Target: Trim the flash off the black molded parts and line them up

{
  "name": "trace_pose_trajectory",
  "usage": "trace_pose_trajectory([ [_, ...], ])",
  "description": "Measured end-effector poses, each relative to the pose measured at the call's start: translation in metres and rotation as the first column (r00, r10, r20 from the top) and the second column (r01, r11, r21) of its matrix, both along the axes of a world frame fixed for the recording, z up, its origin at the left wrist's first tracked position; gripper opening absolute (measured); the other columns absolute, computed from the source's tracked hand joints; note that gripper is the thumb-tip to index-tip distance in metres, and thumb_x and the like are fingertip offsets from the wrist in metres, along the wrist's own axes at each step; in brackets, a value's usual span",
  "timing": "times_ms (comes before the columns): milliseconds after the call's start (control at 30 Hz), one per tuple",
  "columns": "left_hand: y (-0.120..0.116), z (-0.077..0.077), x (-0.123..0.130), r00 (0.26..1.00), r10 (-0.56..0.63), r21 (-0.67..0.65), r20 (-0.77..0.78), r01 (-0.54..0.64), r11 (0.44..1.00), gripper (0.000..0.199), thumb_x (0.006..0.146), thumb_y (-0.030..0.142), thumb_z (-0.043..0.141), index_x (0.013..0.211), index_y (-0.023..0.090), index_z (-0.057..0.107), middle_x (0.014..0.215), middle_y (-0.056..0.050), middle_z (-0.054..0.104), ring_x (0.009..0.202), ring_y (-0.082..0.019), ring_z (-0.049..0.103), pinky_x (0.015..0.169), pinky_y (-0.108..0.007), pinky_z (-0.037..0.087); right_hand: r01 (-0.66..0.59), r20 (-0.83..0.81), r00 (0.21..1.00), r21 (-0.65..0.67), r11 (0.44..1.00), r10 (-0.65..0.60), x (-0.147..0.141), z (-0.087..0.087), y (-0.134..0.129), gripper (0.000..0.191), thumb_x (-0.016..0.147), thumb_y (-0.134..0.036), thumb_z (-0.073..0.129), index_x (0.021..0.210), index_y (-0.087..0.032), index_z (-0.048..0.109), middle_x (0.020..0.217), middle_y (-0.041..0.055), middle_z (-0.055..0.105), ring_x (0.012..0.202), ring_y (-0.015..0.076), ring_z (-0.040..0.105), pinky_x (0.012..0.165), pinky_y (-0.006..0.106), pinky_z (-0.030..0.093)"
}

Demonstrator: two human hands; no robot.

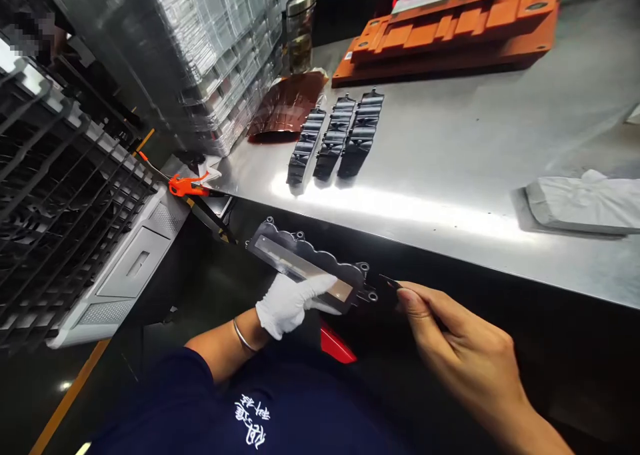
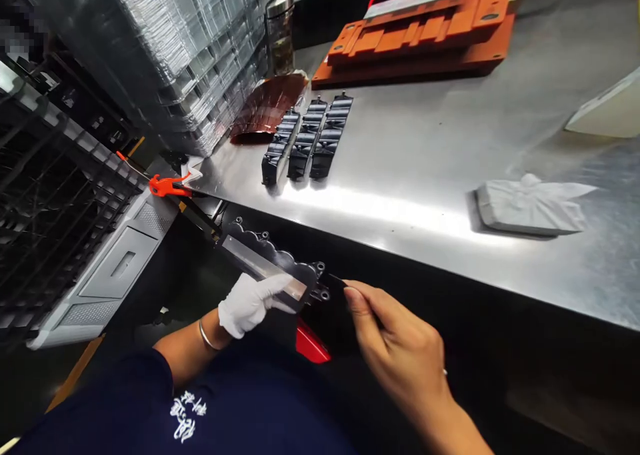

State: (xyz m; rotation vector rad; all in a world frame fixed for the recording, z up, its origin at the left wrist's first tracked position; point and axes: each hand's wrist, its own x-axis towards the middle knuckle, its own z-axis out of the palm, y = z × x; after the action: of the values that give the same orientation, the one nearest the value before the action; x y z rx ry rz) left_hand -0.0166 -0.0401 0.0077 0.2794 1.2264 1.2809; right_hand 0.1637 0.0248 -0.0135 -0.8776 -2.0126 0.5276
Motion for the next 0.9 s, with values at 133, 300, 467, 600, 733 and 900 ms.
trace_pose_trajectory([
  [133,-0.001,0.004,0.000,0.997,0.068,-0.017,-0.019,-0.068,0.998,0.030,0.060,0.031,0.083,0.083,0.015,0.071,0.086,-0.004,0.075,0.076,-0.021,0.071,0.060,-0.031,0.058,0.080,0.065,0.995,0.032,0.996,-0.082,-0.004,0.009,-0.001,0.026,0.096,-0.030,0.049,0.079,-0.019,0.065,0.066,0.0024,0.069,0.055,0.0136,0.064,0.053,0.024,0.048],
  [300,-0.004,0.008,-0.002,0.993,0.091,-0.022,-0.075,-0.093,0.995,0.032,0.059,0.032,0.085,0.084,0.015,0.073,0.089,-0.004,0.075,0.079,-0.021,0.072,0.056,-0.027,0.059,0.041,0.159,0.987,-0.055,0.998,-0.032,-0.007,0.013,-0.005,0.031,0.097,-0.032,0.046,0.078,-0.019,0.067,0.069,0.0031,0.070,0.061,0.0136,0.065,0.058,0.024,0.047],
  [467,-0.007,0.010,-0.001,0.988,0.059,-0.017,-0.141,-0.062,0.998,0.027,0.063,0.032,0.083,0.081,0.015,0.071,0.090,-0.003,0.076,0.081,-0.020,0.073,0.056,-0.025,0.059,0.045,0.190,0.981,-0.112,0.993,-0.023,-0.010,0.013,-0.011,0.040,0.098,-0.038,0.046,0.072,-0.018,0.068,0.067,0.0032,0.070,0.058,0.0121,0.062,0.056,0.024,0.042],
  [600,-0.009,0.013,0.000,0.983,0.018,-0.037,-0.182,-0.025,0.999,0.027,0.066,0.033,0.081,0.083,0.014,0.073,0.087,-0.004,0.076,0.079,-0.021,0.073,0.061,-0.030,0.061,0.065,0.258,0.966,-0.138,0.988,-0.028,-0.008,0.016,-0.012,0.044,0.098,-0.040,0.044,0.068,-0.017,0.066,0.064,0.0031,0.067,0.055,0.0109,0.057,0.054,0.024,0.037],
  [733,-0.012,0.013,-0.005,0.982,-0.082,-0.073,-0.167,0.071,0.995,0.023,0.069,0.031,0.079,0.085,0.014,0.074,0.083,-0.004,0.076,0.076,-0.021,0.072,0.062,-0.030,0.061,-0.227,0.364,0.869,-0.307,0.924,0.334,0.009,0.031,-0.002,0.049,0.099,-0.044,0.043,0.063,-0.018,0.063,0.056,-0.0002,0.061,0.048,0.0086,0.048,0.050,0.024,0.028],
  [900,-0.011,0.010,-0.014,0.948,-0.319,-0.114,0.009,0.317,0.941,0.025,0.075,0.026,0.075,0.096,0.012,0.073,0.083,-0.006,0.076,0.064,-0.016,0.070,0.048,-0.021,0.054,-0.492,0.360,0.748,-0.265,0.830,0.558,0.028,0.049,0.011,0.053,0.096,-0.060,0.042,0.077,-0.016,0.067,0.064,0.0016,0.062,0.055,0.0093,0.051,0.054,0.023,0.032],
])
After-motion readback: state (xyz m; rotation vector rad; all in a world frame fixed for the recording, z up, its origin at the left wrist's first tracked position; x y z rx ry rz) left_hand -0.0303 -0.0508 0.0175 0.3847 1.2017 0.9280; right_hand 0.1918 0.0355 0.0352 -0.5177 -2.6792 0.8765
